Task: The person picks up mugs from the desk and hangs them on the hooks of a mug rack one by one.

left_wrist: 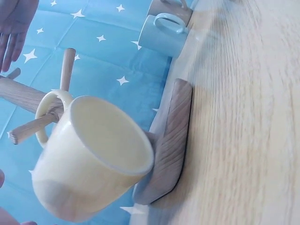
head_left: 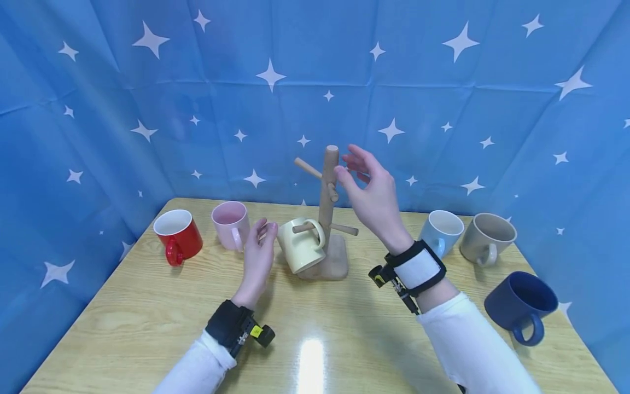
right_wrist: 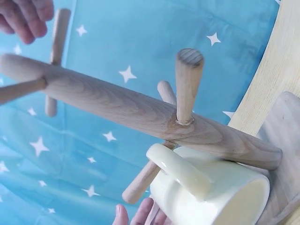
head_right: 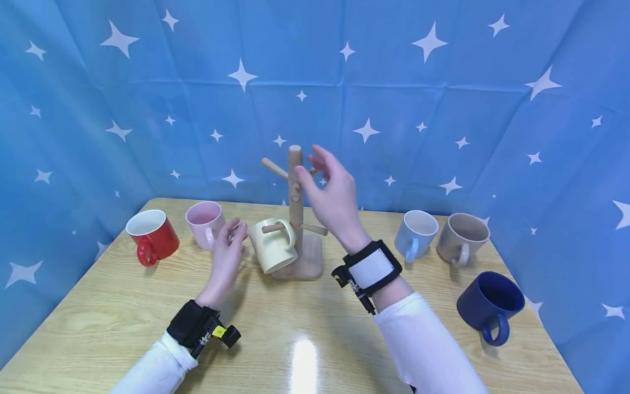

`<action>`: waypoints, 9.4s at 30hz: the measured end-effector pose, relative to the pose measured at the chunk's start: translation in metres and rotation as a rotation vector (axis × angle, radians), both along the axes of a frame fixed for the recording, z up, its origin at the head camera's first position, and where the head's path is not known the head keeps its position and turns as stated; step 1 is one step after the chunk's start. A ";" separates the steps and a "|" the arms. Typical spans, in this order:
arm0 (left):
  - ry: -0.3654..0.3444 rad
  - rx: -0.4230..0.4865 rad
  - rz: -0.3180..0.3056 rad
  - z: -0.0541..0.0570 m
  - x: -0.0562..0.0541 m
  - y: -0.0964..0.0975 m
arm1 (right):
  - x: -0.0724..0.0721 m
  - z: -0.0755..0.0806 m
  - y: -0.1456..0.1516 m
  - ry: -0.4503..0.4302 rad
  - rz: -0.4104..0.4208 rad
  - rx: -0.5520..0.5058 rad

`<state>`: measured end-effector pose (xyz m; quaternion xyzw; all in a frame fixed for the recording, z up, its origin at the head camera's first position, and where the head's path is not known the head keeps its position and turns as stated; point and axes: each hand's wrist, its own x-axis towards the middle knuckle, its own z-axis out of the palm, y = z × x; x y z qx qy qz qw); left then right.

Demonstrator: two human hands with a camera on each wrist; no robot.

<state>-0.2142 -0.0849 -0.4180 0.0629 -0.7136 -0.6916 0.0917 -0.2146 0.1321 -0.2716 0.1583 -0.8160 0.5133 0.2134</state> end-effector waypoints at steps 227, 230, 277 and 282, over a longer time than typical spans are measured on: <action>0.067 0.456 -0.267 0.086 0.070 0.058 | 0.079 -0.078 0.019 -0.149 0.296 -0.203; 0.063 0.455 -0.263 0.084 0.073 0.063 | 0.078 -0.080 0.021 -0.123 0.305 -0.234; 0.196 0.367 -0.303 0.079 0.080 0.073 | 0.082 -0.086 0.018 0.126 0.232 -0.282; 0.194 0.349 -0.303 0.079 0.080 0.073 | 0.082 -0.086 0.018 0.133 0.233 -0.282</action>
